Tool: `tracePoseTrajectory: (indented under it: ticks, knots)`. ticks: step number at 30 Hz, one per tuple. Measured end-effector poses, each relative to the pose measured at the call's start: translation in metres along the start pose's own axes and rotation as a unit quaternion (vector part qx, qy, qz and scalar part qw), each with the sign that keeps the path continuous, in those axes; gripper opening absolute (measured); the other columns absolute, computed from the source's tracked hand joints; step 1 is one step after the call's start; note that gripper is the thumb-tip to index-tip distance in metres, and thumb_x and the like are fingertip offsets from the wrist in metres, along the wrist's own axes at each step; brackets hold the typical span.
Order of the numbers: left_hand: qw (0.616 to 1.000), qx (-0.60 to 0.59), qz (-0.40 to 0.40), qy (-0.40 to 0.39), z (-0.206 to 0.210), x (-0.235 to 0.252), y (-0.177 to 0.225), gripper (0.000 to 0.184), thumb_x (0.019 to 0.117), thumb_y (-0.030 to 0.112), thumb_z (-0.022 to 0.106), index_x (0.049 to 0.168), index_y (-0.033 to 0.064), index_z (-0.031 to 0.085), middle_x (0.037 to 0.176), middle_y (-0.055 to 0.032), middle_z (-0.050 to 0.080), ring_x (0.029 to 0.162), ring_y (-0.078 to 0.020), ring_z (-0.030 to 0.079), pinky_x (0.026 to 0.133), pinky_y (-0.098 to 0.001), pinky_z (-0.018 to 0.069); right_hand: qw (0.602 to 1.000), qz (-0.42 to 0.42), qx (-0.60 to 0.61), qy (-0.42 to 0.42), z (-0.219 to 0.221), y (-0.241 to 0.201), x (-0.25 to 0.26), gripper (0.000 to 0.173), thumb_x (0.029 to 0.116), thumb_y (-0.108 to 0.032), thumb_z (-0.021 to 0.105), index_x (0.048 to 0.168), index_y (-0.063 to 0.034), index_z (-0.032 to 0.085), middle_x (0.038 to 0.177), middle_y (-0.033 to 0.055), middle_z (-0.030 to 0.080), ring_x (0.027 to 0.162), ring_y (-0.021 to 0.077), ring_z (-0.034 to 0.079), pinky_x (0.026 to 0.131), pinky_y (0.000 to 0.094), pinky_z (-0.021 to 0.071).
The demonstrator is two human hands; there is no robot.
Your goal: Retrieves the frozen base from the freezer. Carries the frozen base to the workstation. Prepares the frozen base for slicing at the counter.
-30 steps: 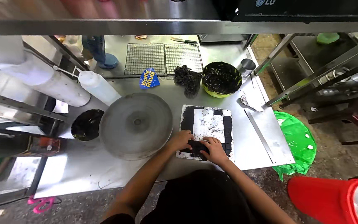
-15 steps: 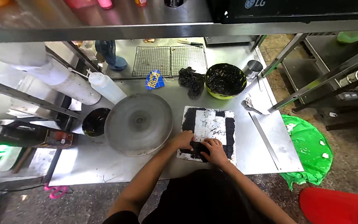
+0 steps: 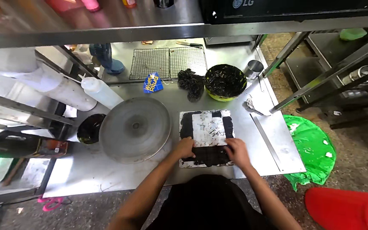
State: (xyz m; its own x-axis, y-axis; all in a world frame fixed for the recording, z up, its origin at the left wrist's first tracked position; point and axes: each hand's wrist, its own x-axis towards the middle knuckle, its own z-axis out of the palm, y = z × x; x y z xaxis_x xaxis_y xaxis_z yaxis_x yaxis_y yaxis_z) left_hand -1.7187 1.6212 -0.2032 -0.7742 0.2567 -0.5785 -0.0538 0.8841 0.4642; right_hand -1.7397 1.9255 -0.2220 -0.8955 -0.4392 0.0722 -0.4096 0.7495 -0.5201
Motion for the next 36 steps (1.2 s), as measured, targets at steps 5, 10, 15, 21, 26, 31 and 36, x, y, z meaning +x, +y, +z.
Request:
tracePoseTrajectory:
  ticks: [5, 10, 15, 21, 26, 31, 36]
  knots:
    - [0.996, -0.045, -0.082, 0.01, 0.02, -0.007, 0.021, 0.053, 0.0806, 0.034, 0.088, 0.118, 0.0027, 0.067, 0.125, -0.0189, 0.062, 0.116, -0.0356, 0.062, 0.1, -0.0543, 0.0513, 0.948, 0.306, -0.087, 0.027, -0.076, 0.098, -0.058, 0.041, 0.0965, -0.024, 0.069, 0.132, -0.0033, 0.066, 0.136, 0.0306, 0.058, 0.127, 0.0536, 0.052, 0.102, 0.071, 0.0426]
    - [0.983, -0.096, -0.155, 0.019, 0.038, -0.02, 0.069, 0.057, 0.0886, 0.042, 0.078, 0.128, 0.0025, 0.063, 0.129, -0.0195, 0.062, 0.12, -0.0351, 0.062, 0.103, -0.0538, 0.0498, 0.926, 0.37, -0.076, -0.024, -0.092, 0.128, -0.081, 0.036, 0.0971, -0.018, 0.07, 0.131, -0.0069, 0.067, 0.114, 0.023, 0.07, 0.11, 0.0459, 0.065, 0.095, 0.0676, 0.0481]
    - [0.979, -0.178, -0.099, 0.019, 0.052, -0.012, 0.097, 0.039, 0.1053, 0.034, 0.056, 0.128, 0.0039, 0.067, 0.12, -0.0175, 0.07, 0.116, -0.0317, 0.067, 0.103, -0.0532, 0.0506, 0.888, 0.455, -0.055, -0.04, -0.103, 0.113, -0.066, 0.037, 0.0937, -0.019, 0.074, 0.123, 0.0018, 0.068, 0.125, 0.0341, 0.061, 0.119, 0.0532, 0.058, 0.099, 0.0686, 0.0454]
    - [0.988, -0.149, -0.028, 0.015, 0.057, -0.001, 0.117, 0.032, 0.1056, 0.018, 0.056, 0.133, 0.002, 0.065, 0.121, -0.0176, 0.07, 0.112, -0.0302, 0.068, 0.103, -0.0503, 0.0515, 0.861, 0.504, -0.013, -0.066, -0.107, 0.118, -0.08, 0.054, 0.0914, -0.021, 0.076, 0.136, 0.0005, 0.057, 0.134, 0.0366, 0.054, 0.117, 0.0547, 0.059, 0.094, 0.0698, 0.0479]
    - [0.995, -0.012, 0.051, 0.084, 0.065, 0.002, 0.119, 0.032, 0.0991, 0.016, 0.068, 0.128, 0.0019, 0.068, 0.121, -0.019, 0.068, 0.11, -0.0343, 0.068, 0.098, -0.0521, 0.054, 0.868, 0.49, 0.006, -0.078, -0.107, 0.125, -0.097, 0.047, 0.0908, -0.017, 0.077, 0.131, 0.0009, 0.06, 0.123, 0.0334, 0.062, 0.114, 0.0515, 0.061, 0.094, 0.0686, 0.0474]
    - [0.953, 0.089, 0.248, 0.148, 0.083, 0.009, 0.113, 0.039, 0.0909, 0.02, 0.078, 0.127, 0.0074, 0.071, 0.129, -0.0186, 0.066, 0.119, -0.0381, 0.062, 0.1, -0.0545, 0.0517, 0.855, 0.517, 0.016, -0.043, -0.104, 0.123, -0.109, 0.056, 0.0887, -0.024, 0.081, 0.133, 0.0015, 0.059, 0.128, 0.0369, 0.057, 0.118, 0.0549, 0.057, 0.095, 0.0696, 0.0466]
    - [0.929, 0.117, 0.331, 0.115, 0.088, 0.026, 0.116, 0.043, 0.0957, 0.033, 0.072, 0.13, 0.0081, 0.069, 0.146, -0.0146, 0.058, 0.14, -0.0362, 0.048, 0.114, -0.0566, 0.0384, 0.852, 0.483, 0.202, 0.007, -0.102, 0.105, -0.135, 0.044, 0.0962, -0.013, 0.073, 0.136, -0.0008, 0.058, 0.113, 0.0219, 0.07, 0.098, 0.0338, 0.069, 0.089, 0.0538, 0.055]
